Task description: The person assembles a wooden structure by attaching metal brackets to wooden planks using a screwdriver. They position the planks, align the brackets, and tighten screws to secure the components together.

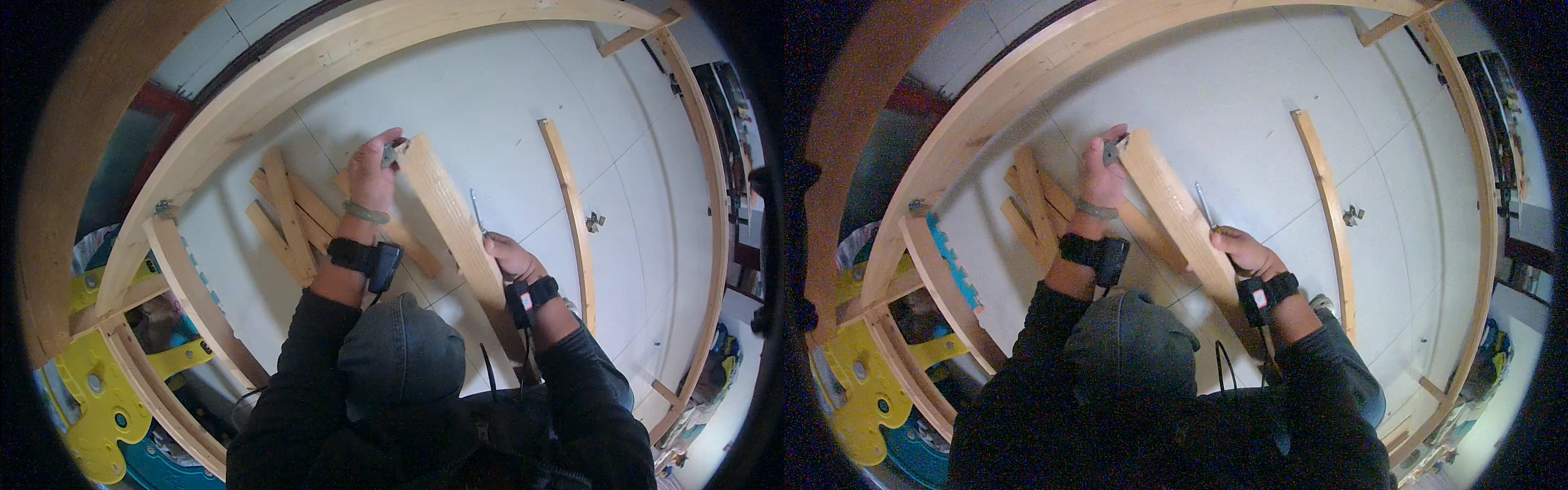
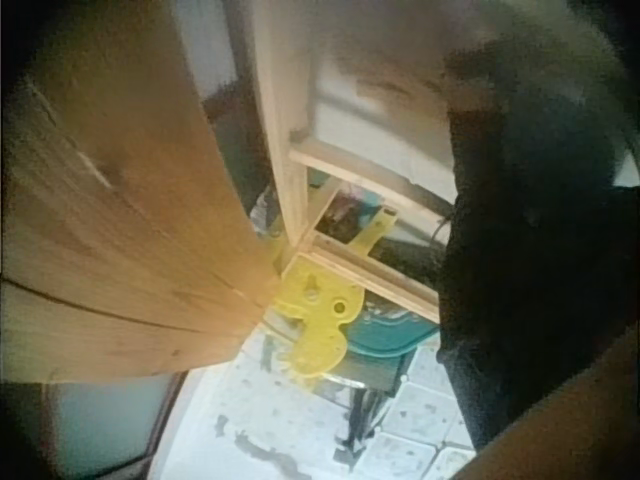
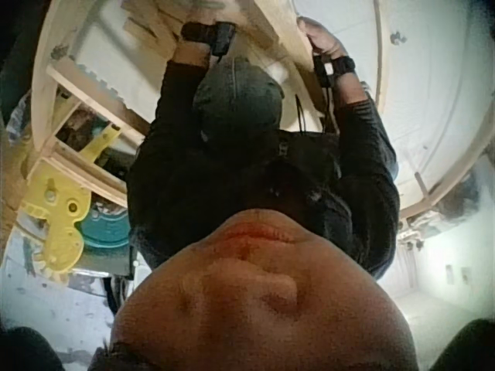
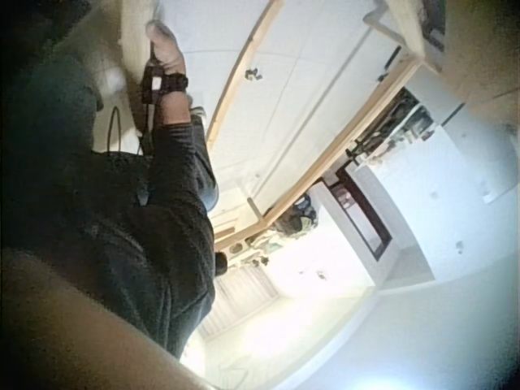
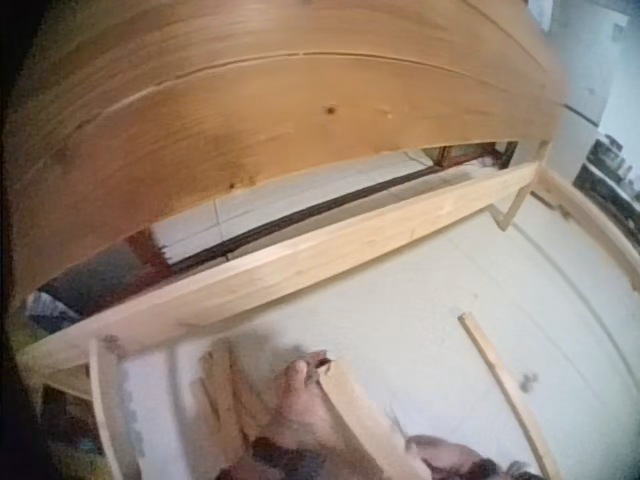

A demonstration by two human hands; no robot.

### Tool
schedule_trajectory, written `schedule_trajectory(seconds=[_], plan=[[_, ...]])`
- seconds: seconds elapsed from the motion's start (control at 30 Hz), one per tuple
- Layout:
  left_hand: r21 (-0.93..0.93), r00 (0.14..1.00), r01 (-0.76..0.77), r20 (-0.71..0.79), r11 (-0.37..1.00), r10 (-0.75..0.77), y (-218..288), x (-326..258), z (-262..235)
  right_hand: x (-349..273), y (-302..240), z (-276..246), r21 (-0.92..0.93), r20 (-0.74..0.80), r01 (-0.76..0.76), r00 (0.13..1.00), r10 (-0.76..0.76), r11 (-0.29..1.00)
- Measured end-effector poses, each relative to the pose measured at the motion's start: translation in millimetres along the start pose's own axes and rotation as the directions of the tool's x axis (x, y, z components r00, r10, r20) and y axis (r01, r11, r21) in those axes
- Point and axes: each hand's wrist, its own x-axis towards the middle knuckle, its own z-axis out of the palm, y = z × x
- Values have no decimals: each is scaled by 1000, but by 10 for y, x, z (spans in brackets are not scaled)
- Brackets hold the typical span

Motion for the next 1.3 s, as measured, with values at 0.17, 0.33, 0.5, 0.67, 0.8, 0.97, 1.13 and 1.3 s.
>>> schedule_trajectory(seconds=[0.17, 0.33, 0.5, 0.67, 0.8, 0.97, 1.13, 1.3], plan=[[-207, 933, 194, -262, 959, -246, -17, 60, -329, -89, -168, -94, -58, -92, 23, 995, -28, 998], [-158, 764, 335, -531, 929, -366, -244, 68, -678, 293, -234, -232, -778, -532, -427, 838, -122, 461], [-3, 728, 424, -594, 906, -342, -374, 71, -783, 650, 39, -268, -822, -567, -510, 774, -282, 252], [164, 797, 471, -501, 867, -338, -386, 84, -667, 747, 181, -256, -767, -640, -575, 709, -294, 283], [400, 859, 503, -333, 766, -390, -363, 232, -554, 779, 228, -228, -772, -635, -536, 683, -362, 342], [597, 858, 454, -92, 662, -505, -451, 638, -199, 859, 423, -139, -817, -569, -465, 748, -341, 341], [800, 850, 312, 5, 512, -526, -541, 931, 292, 974, 565, -177, -753, -651, -541, 698, -299, 375], [838, 753, 248, 149, 486, -641, -609, 811, 464, 923, 508, -458, -594, -805, -625, 465, -368, 506]])
